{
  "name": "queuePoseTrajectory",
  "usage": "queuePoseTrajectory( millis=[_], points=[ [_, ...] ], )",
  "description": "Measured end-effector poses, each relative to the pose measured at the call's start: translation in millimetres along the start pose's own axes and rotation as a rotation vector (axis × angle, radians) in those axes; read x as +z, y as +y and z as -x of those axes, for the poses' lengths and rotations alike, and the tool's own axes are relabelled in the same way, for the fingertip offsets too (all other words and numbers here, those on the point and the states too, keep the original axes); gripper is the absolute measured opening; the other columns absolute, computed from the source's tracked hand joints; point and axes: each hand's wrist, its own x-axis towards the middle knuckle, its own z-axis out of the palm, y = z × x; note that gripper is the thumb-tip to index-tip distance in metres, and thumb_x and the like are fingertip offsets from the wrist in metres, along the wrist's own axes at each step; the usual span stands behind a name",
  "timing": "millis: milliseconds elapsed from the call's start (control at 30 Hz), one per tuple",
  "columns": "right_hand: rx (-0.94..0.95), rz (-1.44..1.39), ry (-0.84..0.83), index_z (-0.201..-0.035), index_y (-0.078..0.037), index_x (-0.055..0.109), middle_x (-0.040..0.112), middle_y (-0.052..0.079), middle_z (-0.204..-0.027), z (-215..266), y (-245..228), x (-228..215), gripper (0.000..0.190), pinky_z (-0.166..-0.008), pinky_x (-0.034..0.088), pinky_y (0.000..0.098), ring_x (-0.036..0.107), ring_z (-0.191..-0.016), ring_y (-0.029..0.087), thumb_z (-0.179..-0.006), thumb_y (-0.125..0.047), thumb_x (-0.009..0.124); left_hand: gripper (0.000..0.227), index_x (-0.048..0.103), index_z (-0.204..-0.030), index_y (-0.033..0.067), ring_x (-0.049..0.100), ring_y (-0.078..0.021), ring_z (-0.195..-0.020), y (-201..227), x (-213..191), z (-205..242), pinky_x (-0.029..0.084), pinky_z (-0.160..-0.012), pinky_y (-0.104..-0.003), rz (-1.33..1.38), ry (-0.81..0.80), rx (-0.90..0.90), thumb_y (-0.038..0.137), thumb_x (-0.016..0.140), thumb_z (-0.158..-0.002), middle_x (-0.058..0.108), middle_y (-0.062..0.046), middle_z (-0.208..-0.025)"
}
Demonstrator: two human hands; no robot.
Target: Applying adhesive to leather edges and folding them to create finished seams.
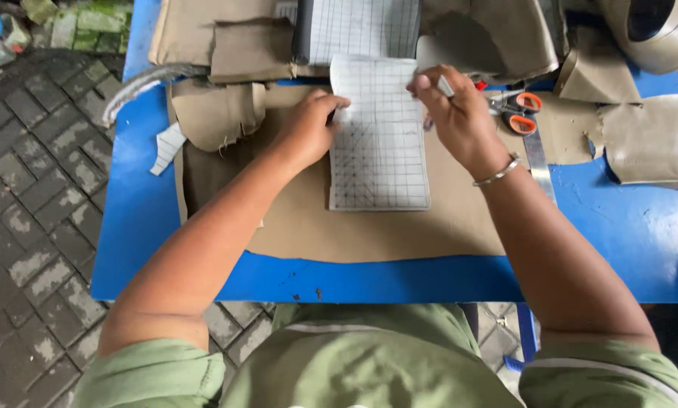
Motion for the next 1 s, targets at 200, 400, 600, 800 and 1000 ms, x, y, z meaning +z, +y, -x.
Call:
queuePoseTrajectory(
  millis=[200,400,600,800,1000],
  points=[
    [0.712,-0.221,-0.152,-0.095,-0.008,0.056,0.070,0.009,-0.081,24.9,-61.1,2.3,0.039,-0.046,0.039,0.0227,0.061,-0.058,0.014,-0.109,-0.042,0.043,0.040,0.063,-0.132,0.0072,0.060,-0.0336,-0.121,80.4,-39.5,35.3,0.056,-0.073,-0.060,-0.218,-0.116,-0.087,0.010,0.072,-0.093,0.049,-0.011,-0.145],
    [0.714,-0.020,-0.131,-0.096,-0.010,0.070,0.069,0.011,-0.078,61.2,-32.2,-4.9,0.037,-0.071,0.054,0.0355,0.062,-0.077,0.019,-0.110,-0.042,0.059,0.028,0.071,-0.109,0.0041,0.060,-0.0404,-0.114,114.8,-26.7,116.4,0.055,-0.092,-0.050,-0.468,-0.078,0.328,0.018,0.077,-0.086,0.060,-0.018,-0.118],
    [0.512,0.198,-0.081,-0.103,-0.022,0.072,0.071,0.004,-0.078,48.0,-28.4,-21.1,0.033,-0.082,0.052,0.0316,0.067,-0.077,0.020,-0.116,-0.044,0.050,0.034,0.068,-0.120,0.0044,0.056,-0.0354,-0.123,123.6,-23.3,154.3,0.048,-0.099,-0.046,-0.541,-0.308,0.226,0.025,0.070,-0.094,0.059,-0.016,-0.123],
    [0.768,-0.124,-0.196,-0.100,-0.008,0.069,0.070,0.014,-0.078,48.2,-65.6,24.8,0.034,-0.066,0.061,0.0352,0.066,-0.070,0.021,-0.110,-0.037,0.054,0.067,0.060,-0.134,-0.0013,0.055,-0.0367,-0.125,139.2,-0.7,192.3,0.046,-0.106,-0.049,-0.589,-0.033,0.177,0.043,0.076,-0.086,0.054,-0.019,-0.133],
    [0.462,-0.024,-0.325,-0.109,-0.012,0.067,0.071,0.023,-0.096,44.0,-82.3,64.9,0.023,-0.075,0.059,0.0530,0.071,-0.087,0.044,-0.089,-0.016,0.078,0.066,0.060,-0.134,-0.0037,0.055,-0.0373,-0.125,136.3,-3.5,197.6,0.047,-0.110,-0.053,-0.558,-0.017,0.080,0.049,0.070,-0.095,0.051,-0.020,-0.130]
  ],
)
